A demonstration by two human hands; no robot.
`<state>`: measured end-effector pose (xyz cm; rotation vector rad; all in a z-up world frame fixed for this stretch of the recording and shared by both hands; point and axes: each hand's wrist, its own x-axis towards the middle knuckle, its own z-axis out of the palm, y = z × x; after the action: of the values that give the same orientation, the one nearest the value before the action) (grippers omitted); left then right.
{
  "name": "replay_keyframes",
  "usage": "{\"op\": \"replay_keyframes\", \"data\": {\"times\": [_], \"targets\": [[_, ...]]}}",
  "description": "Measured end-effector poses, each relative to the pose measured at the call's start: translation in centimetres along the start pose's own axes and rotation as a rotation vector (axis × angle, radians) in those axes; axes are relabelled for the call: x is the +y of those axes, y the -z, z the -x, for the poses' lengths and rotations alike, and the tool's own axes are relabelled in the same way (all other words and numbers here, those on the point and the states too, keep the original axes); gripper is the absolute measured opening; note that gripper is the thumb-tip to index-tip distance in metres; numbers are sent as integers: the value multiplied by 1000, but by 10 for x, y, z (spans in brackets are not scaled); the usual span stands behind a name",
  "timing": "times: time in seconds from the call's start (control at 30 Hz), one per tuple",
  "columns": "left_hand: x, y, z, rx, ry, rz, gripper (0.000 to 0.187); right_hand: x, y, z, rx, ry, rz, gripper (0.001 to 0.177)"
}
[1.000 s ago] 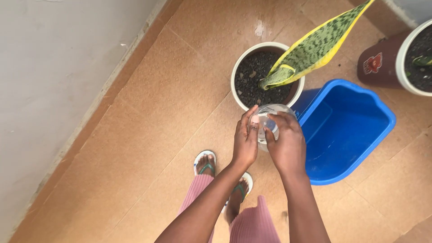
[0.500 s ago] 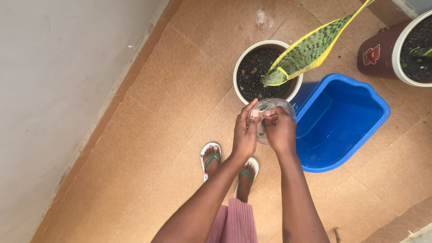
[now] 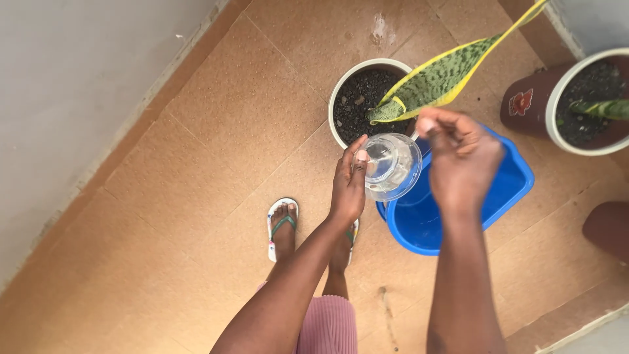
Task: Cleaning the leaves of a snake plant with water and a plastic container.
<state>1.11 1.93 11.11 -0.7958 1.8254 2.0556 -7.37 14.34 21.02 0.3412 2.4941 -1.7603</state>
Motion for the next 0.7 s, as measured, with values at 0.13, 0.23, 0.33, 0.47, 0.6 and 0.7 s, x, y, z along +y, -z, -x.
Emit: {"op": "replay_keyframes", "data": {"times": [0.13,0.23,0.33,0.47,0.6,0.7], "targets": [[-6,-4,4,41,2,-36,52,-17,18,-12,-22,124,254,21],[-7,-1,8,42,-10,-74,53,-36,17,-16,-64,225,345,26],[-10,1,12,25,27,-99,54,-51,16,-15,-92,242,315,26],[-21,5,17,38,4,-97,54,-62,13,-11,-89,148,248,29],[-7,12,23,29,125,-91,52,-77,13,-4,-19,23,317,26],[-9,14,24,21,186,-25,53,-78,15,1,-69,218,188,26]]}}
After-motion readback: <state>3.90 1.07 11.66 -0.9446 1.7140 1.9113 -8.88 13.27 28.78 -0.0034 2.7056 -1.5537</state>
